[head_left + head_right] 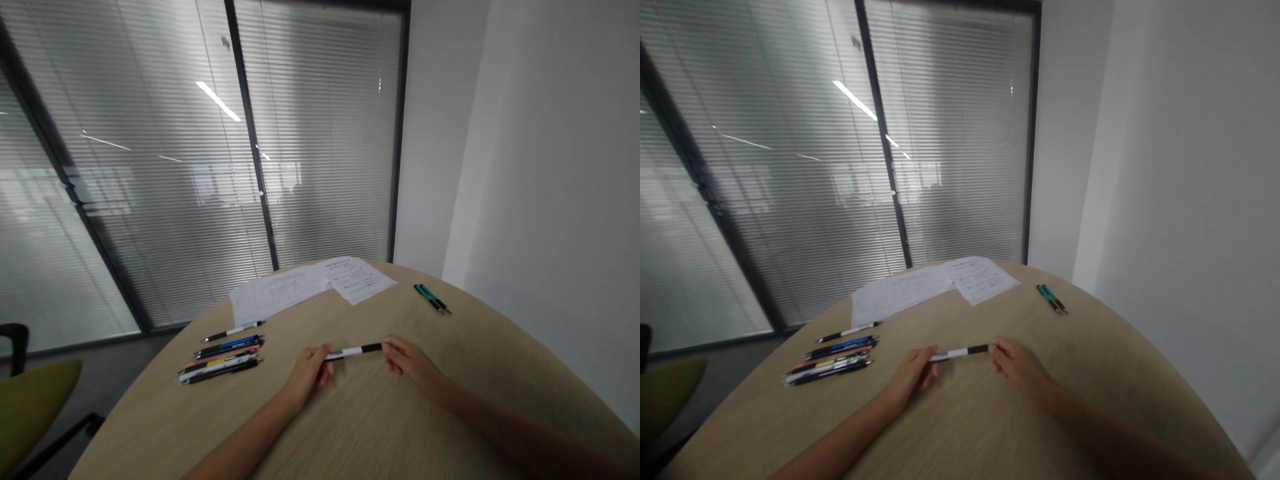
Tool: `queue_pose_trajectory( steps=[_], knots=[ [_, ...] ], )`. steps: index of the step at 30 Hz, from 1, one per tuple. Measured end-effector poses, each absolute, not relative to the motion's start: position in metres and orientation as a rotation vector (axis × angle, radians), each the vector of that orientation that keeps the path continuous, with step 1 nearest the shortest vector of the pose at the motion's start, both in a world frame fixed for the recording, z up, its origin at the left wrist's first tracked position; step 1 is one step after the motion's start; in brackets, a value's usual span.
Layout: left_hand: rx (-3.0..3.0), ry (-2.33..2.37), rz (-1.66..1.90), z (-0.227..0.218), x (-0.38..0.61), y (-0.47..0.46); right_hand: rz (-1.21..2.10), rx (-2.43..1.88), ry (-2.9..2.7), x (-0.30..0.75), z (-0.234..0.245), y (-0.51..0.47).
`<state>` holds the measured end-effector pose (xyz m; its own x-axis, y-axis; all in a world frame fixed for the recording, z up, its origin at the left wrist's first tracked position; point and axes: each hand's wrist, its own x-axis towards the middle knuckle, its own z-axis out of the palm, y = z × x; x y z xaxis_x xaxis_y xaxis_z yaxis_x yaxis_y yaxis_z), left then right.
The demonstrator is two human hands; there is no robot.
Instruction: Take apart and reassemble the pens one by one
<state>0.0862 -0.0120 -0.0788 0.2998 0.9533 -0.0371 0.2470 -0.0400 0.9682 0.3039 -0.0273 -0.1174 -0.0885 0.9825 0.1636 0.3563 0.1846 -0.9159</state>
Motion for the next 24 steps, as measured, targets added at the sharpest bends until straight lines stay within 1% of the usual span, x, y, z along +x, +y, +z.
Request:
queue_pose_trajectory(
  steps=[4,10,19,24],
  knots=[
    [1.561,1.157,0.814,-0.077,0.087,-0.012,0.972,-1.268,-1.503,0.302,-0.114,-0.028],
    [1.602,1.161,0.780,-0.083,0.086,-0.006,0.965,-1.345,-1.456,0.305,-0.121,-0.024],
    [1.557,1.176,0.844,-0.075,0.086,-0.011,1.042,-1.191,-1.449,0.299,-0.110,-0.029],
    [1.591,1.165,0.806,-0.078,0.087,-0.009,1.041,-1.264,-1.363,0.300,-0.113,-0.028]
  ],
)
